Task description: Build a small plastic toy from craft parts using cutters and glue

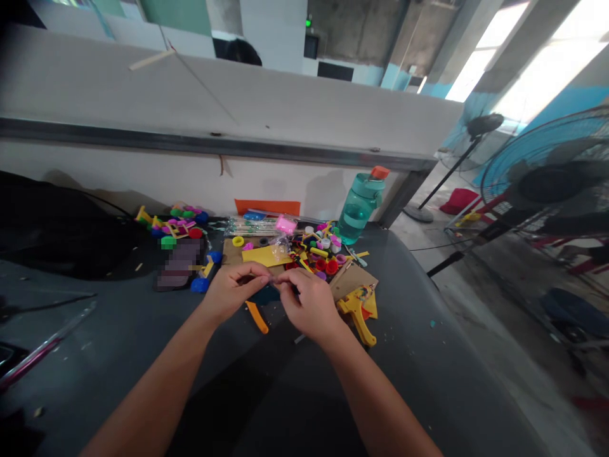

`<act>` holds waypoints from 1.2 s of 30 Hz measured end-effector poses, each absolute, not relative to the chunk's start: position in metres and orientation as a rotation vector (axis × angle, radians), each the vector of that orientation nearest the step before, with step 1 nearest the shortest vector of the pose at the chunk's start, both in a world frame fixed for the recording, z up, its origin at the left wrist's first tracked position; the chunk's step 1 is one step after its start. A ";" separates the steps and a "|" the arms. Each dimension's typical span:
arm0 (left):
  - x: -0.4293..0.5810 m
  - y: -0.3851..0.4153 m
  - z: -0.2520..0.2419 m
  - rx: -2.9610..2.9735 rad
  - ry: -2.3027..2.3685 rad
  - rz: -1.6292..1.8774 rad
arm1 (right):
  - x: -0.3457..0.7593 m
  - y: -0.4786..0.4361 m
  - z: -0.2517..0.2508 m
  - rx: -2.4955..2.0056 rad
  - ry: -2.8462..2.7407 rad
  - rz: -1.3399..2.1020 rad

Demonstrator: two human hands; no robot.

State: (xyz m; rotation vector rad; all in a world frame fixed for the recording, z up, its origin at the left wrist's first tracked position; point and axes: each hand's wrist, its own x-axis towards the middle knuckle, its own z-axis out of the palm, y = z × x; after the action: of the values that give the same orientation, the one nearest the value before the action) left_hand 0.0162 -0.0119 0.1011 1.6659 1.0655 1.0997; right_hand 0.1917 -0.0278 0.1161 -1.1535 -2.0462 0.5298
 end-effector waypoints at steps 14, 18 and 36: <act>0.020 -0.010 0.101 1.503 1.178 1.267 | 0.193 -0.025 0.115 -1.248 -2.009 0.543; 0.013 -0.006 0.099 1.428 1.193 1.353 | 0.193 -0.026 0.117 -1.232 -1.999 0.519; 0.012 0.008 0.082 1.614 1.271 1.316 | 0.177 0.004 0.104 -1.311 -2.040 0.524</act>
State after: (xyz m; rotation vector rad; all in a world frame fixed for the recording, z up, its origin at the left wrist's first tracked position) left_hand 0.0118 0.0077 0.0817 1.6138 1.2711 1.3161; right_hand 0.1768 0.0035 0.1037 -1.3112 -2.0402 0.5243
